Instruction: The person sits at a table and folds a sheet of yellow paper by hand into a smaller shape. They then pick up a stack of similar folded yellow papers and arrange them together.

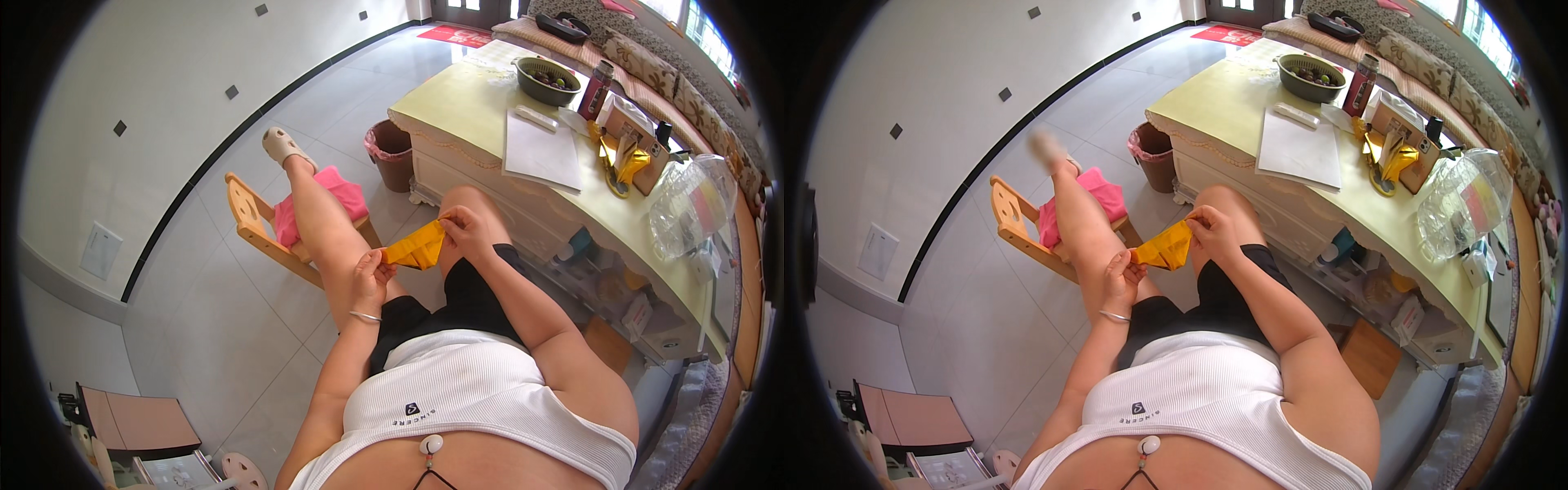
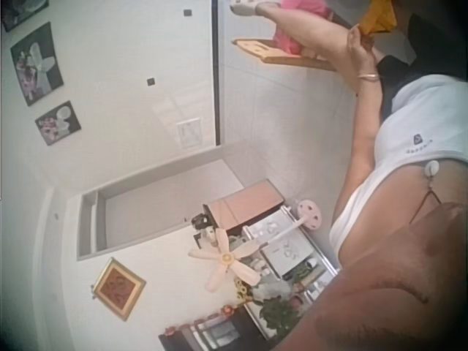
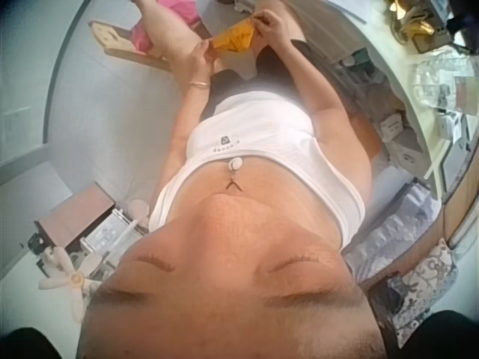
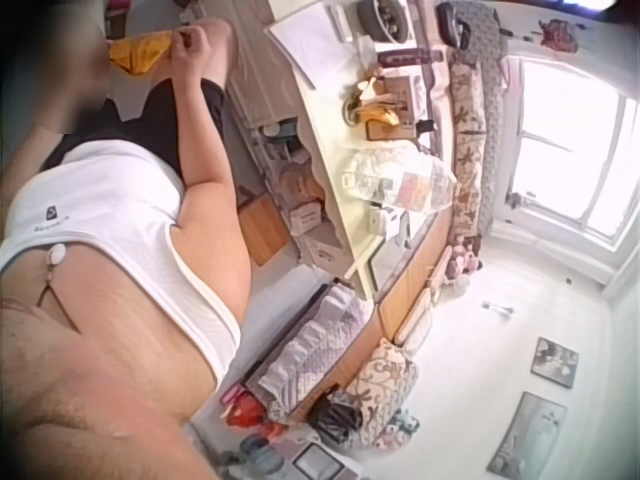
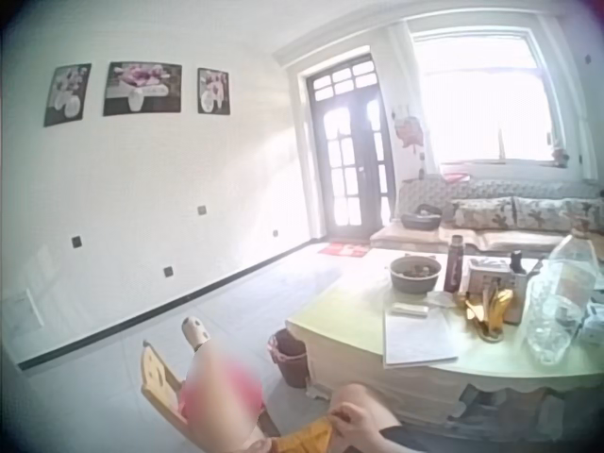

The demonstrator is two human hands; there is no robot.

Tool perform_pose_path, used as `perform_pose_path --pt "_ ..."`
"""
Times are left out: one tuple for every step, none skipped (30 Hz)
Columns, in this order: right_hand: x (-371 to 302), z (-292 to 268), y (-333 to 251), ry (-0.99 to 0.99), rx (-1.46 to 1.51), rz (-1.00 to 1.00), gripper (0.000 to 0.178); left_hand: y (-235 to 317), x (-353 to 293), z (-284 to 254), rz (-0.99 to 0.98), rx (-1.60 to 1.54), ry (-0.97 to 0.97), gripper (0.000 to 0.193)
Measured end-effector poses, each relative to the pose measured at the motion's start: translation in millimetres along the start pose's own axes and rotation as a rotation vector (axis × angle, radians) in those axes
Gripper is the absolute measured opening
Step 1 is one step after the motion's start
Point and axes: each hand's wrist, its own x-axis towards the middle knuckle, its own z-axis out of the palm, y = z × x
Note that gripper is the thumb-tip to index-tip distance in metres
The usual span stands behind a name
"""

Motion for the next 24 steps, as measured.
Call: perform_pose_path --pt "0.2 -0.3 0.4 0.000 -0.001 -0.001 0.003 0.3 0.0 0.9 0.006 0.004 -0.001 0.021" --pt "0.4 -0.5 0.8 0.001 -0.001 -0.003 0.003 0.5 -0.3 1.8 0.001 0.004 0.004 0.020" --pt "0.4 -0.8 1.1 0.003 -0.004 -0.004 0.003 0.7 -0.9 2.6 -0.004 0.005 0.008 0.019" --pt "0.6 -1.0 1.1 0.005 -0.007 -0.006 0.003 1.2 -1.3 3.4 -0.008 0.005 0.013 0.018" --pt "0.6 -1.1 1.0 0.007 -0.009 -0.008 0.003 0.9 -1.2 2.8 -0.007 0.005 0.016 0.017" --pt "0.6 -1.0 0.6 0.009 -0.007 -0.005 0.003 0.3 -1.2 1.8 -0.007 0.004 0.019 0.016" --pt "0.4 -0.9 0.2 0.011 -0.005 -0.002 0.003 -0.1 -1.1 1.1 -0.007 0.004 0.023 0.015" --pt "0.2 -0.8 -0.2 0.013 -0.003 0.001 0.003 -0.3 -0.8 0.4 -0.005 0.007 0.025 0.014" --pt "0.1 -0.8 -0.4 0.015 -0.005 0.003 0.003 -0.5 -0.5 -0.3 -0.004 0.010 0.027 0.013" --pt "0.3 -0.9 -0.6 0.016 -0.006 0.005 0.003 -0.4 -0.4 -0.3 -0.002 0.013 0.029 0.012" --pt "0.4 -0.8 -0.8 0.017 -0.008 0.007 0.003 -0.4 -0.5 -0.3 -0.002 0.009 0.029 0.012" --pt "0.4 -0.7 -1.2 0.017 -0.009 0.008 0.003 -0.4 -0.6 -0.2 -0.002 0.006 0.029 0.012" --pt "0.3 -0.8 -1.4 0.018 -0.009 0.010 0.003 0.0 -0.9 0.5 -0.002 0.003 0.029 0.011" --pt "0.2 -0.8 -1.5 0.018 -0.010 0.011 0.003 0.4 -1.2 1.3 -0.005 -0.001 0.028 0.011" --pt "0.4 -0.9 -1.4 0.018 -0.009 0.010 0.003 0.8 -1.5 1.9 -0.007 -0.005 0.027 0.011" --pt "0.5 -1.1 -1.4 0.018 -0.008 0.009 0.003 1.1 -2.0 2.4 -0.010 -0.009 0.025 0.011" --pt "0.4 -1.3 -1.3 0.018 -0.007 0.008 0.003 1.2 -2.3 2.7 -0.009 -0.009 0.024 0.011" --pt "0.3 -1.5 -0.4 0.018 -0.002 0.008 0.003 1.3 -2.6 3.0 -0.008 -0.009 0.023 0.011" --pt "0.7 -1.6 0.5 0.018 0.002 0.006 0.003 1.4 -2.5 3.2 -0.006 -0.009 0.021 0.011" --pt "0.9 -1.7 1.1 0.018 0.007 0.005 0.003 1.5 -2.6 3.3 -0.008 -0.009 0.022 0.010" --pt "0.8 -1.9 1.4 0.018 0.007 0.010 0.003 1.6 -2.6 3.4 -0.009 -0.010 0.022 0.010" --pt "0.8 -1.3 0.6 0.018 0.008 0.015 0.003 1.8 -2.7 2.8 -0.010 -0.011 0.024 0.010" --pt "0.8 -0.8 0.1 0.018 0.009 0.021 0.003 1.0 -2.3 1.1 -0.003 0.009 0.032 0.009" --pt "0.9 -0.3 0.2 0.017 0.008 0.023 0.003 -0.2 -1.7 -1.2 0.004 0.028 0.041 0.009"
